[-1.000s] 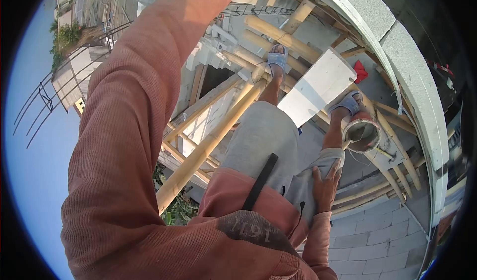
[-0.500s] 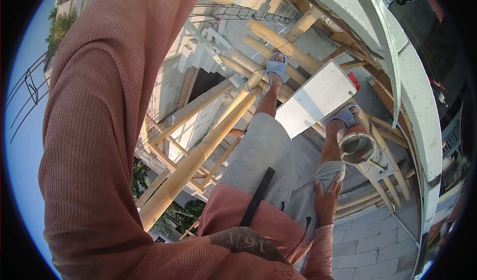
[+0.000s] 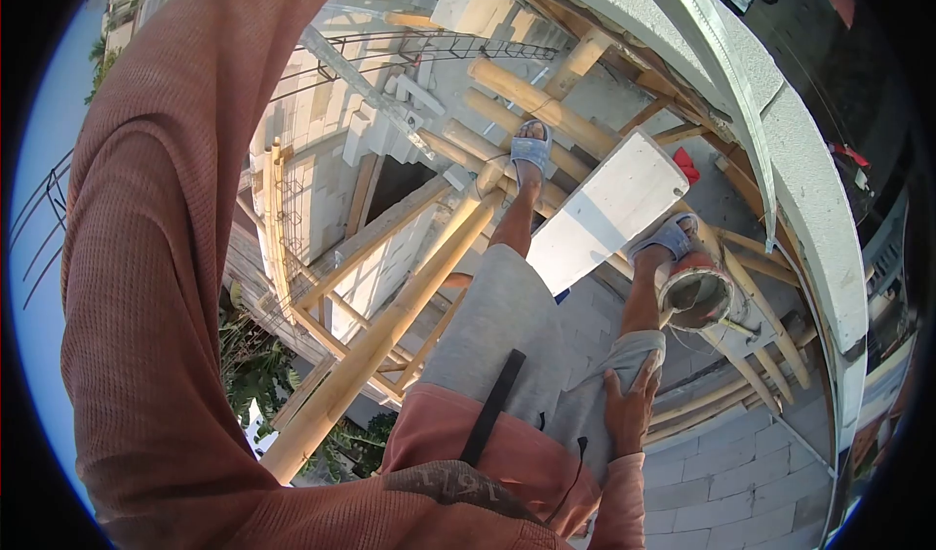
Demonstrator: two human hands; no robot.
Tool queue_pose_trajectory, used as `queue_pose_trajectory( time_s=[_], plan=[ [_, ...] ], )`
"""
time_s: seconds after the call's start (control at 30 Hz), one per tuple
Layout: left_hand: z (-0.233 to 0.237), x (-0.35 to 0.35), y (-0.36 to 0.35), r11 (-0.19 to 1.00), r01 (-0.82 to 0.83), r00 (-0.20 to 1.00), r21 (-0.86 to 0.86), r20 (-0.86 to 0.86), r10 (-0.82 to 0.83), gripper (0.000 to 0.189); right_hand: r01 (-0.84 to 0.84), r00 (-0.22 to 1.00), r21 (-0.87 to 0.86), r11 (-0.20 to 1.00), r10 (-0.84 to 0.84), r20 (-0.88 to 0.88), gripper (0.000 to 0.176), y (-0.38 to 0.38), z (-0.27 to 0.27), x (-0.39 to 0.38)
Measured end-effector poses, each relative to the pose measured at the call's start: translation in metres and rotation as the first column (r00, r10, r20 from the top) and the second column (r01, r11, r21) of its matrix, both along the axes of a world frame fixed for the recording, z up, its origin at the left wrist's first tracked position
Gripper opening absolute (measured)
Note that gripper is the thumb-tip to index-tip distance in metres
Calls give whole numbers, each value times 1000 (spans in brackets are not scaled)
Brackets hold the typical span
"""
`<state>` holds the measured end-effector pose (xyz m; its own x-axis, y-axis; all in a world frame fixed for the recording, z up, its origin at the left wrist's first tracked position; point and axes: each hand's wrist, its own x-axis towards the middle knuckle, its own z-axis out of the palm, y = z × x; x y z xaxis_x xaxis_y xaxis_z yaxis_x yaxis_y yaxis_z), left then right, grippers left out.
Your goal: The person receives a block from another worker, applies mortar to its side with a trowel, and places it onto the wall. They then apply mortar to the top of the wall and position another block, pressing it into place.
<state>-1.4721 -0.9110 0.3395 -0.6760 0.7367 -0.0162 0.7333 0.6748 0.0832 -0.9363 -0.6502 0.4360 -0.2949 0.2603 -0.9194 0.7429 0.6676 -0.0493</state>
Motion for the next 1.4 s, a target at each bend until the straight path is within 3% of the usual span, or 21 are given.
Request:
queue_pose_trajectory(
  time_s=[0.7,1.27,1.4],
  plan=[
    [-8,-15,-6,999,4,1000,-48,28,-3,117,-26,999,-8,1000,26,-20,89,-9,-6,15],
    [-28,-22,3,975,126,992,-183,14,-126,122,146,982,2,989,-145,121,84,-16,2,5],
    [-15,-17,10,973,71,993,-221,113,-47,123,184,982,-10,983,-183,55,84,-17,-3,21]
  ],
)
